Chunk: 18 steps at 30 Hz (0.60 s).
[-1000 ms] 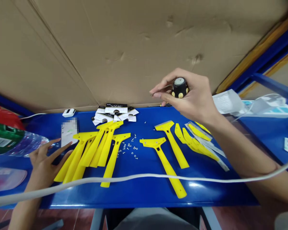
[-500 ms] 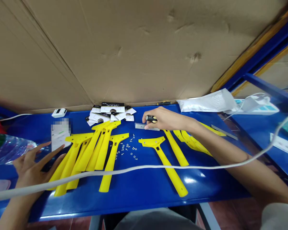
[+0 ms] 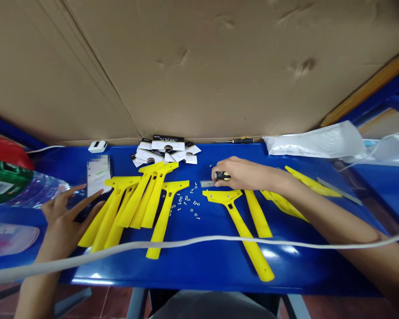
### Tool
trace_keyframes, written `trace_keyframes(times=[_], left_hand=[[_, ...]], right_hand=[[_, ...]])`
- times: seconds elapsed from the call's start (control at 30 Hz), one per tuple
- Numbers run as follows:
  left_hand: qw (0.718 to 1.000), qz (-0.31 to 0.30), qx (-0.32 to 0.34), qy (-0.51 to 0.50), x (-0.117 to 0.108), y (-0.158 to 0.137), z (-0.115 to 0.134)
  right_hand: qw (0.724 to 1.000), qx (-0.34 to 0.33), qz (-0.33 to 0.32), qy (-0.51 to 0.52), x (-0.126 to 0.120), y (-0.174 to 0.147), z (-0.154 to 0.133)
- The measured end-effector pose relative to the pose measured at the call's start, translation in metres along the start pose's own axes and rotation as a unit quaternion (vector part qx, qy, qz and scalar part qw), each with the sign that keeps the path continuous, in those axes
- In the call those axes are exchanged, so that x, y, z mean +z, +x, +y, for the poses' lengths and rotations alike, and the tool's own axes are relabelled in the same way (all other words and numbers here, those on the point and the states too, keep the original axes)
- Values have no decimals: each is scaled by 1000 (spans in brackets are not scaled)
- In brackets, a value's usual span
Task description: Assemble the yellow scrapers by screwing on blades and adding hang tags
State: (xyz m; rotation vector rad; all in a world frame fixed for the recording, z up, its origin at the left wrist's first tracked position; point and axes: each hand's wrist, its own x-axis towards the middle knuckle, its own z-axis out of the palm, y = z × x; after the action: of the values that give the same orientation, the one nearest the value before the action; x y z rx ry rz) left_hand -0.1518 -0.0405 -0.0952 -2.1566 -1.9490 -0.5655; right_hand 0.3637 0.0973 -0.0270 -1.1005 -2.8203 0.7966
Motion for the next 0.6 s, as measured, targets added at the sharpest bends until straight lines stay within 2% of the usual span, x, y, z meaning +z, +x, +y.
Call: trace_keyframes(times=[0.13,0.3,0.37,0.47,0.6], left_hand=[[1000,3,-7,-7,-7,3,20],[1000,-4,-6,2,-9,5,17],[1000,-10,-3,13,-9,6,14],[1000,-13,-3,18,-10,6,14],[1000,-1,-11,14,-13,6,22]], right_hand=[[1000,4,12,0,1,0,-1],[998,36,-16,-43,-2,-3,-12],[997,37,-1,-70,-6,-5,-19],[993,1,85,-82,-18,-11,-32],[971,-55,228,-43,-43,-26,-53]])
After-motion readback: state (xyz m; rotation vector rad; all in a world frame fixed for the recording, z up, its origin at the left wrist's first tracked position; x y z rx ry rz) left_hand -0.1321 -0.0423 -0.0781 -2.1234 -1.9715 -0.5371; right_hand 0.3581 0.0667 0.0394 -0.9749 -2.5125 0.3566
